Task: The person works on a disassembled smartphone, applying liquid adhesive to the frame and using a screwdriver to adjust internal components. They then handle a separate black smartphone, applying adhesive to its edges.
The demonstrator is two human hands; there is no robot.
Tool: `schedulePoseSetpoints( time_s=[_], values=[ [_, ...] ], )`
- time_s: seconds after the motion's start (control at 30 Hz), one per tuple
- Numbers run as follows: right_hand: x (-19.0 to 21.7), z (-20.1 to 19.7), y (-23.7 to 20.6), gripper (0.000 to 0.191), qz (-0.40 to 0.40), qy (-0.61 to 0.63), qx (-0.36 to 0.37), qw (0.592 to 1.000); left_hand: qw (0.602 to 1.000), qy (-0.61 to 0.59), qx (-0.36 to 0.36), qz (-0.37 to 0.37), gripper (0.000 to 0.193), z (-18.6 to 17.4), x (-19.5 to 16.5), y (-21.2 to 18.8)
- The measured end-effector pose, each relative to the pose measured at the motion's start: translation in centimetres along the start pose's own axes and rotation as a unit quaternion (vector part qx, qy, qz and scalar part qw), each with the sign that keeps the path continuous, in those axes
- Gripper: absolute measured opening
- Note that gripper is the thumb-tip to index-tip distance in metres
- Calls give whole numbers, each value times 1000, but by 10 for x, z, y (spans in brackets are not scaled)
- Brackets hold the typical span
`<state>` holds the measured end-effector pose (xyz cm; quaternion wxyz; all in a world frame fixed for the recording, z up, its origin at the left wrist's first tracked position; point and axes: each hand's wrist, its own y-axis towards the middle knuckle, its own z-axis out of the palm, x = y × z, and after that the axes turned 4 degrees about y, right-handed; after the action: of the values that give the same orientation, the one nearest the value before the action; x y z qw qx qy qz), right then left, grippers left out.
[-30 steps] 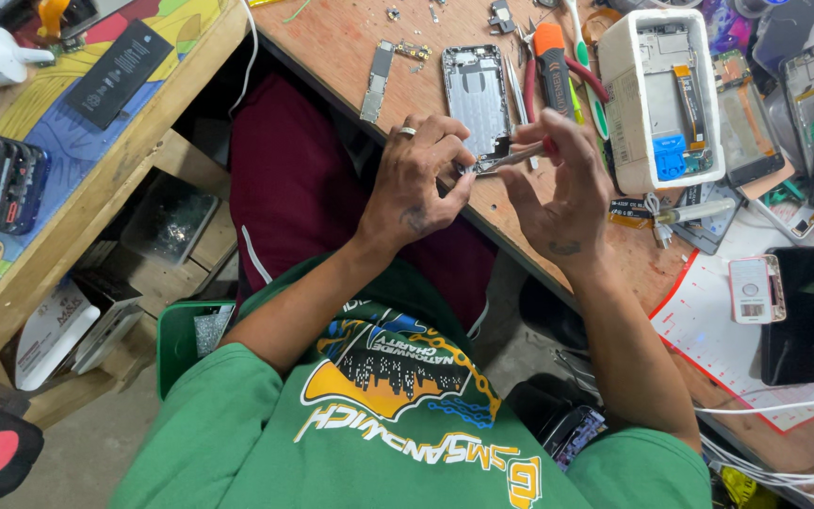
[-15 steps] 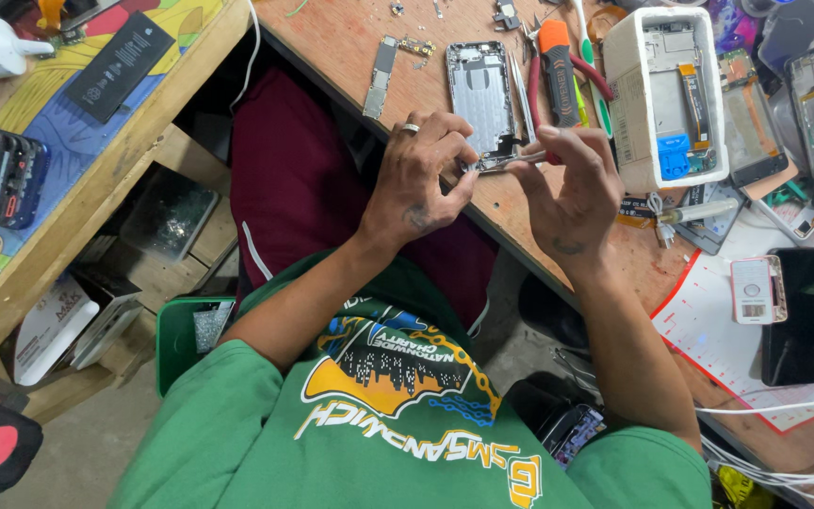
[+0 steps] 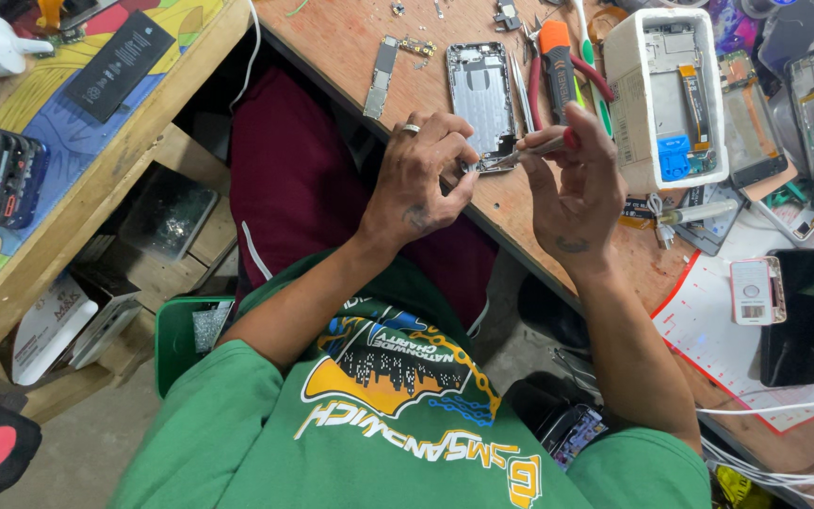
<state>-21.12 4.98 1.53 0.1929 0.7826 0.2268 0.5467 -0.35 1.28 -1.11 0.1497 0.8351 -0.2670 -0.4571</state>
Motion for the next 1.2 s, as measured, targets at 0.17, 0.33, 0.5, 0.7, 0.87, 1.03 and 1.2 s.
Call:
schedulePoseSetpoints(
  time_s=[0.17, 0.33, 0.5, 0.7, 0.87, 1.03, 1.2],
  values=[
    [-5, -3, -3, 64, 5, 16, -27, 999, 1000, 1, 2, -4, 17, -1, -1, -1],
    [-4, -3, -1, 62, 6, -13, -4, 1000, 1000, 6, 7, -1, 18, -1, -1, 0],
    [-1, -1, 0, 60, -1, -10, 6, 1000, 1000, 5, 7, -1, 17, -1, -1, -1],
    [1, -1, 2, 57, -7, -31, 10, 999, 1000, 5, 4, 2, 17, 0, 0, -1],
    [0, 0, 0, 56, -21, -20, 12, 1000, 1000, 2, 4, 0, 18, 0, 0, -2],
    [1, -1, -1, 56, -11, -19, -2, 1000, 1000, 3, 1, 1, 18, 0, 1, -2],
    [0, 0, 1, 56, -22, -27, 5, 999, 1000, 0, -1, 3, 18, 1, 1, -1]
  ],
)
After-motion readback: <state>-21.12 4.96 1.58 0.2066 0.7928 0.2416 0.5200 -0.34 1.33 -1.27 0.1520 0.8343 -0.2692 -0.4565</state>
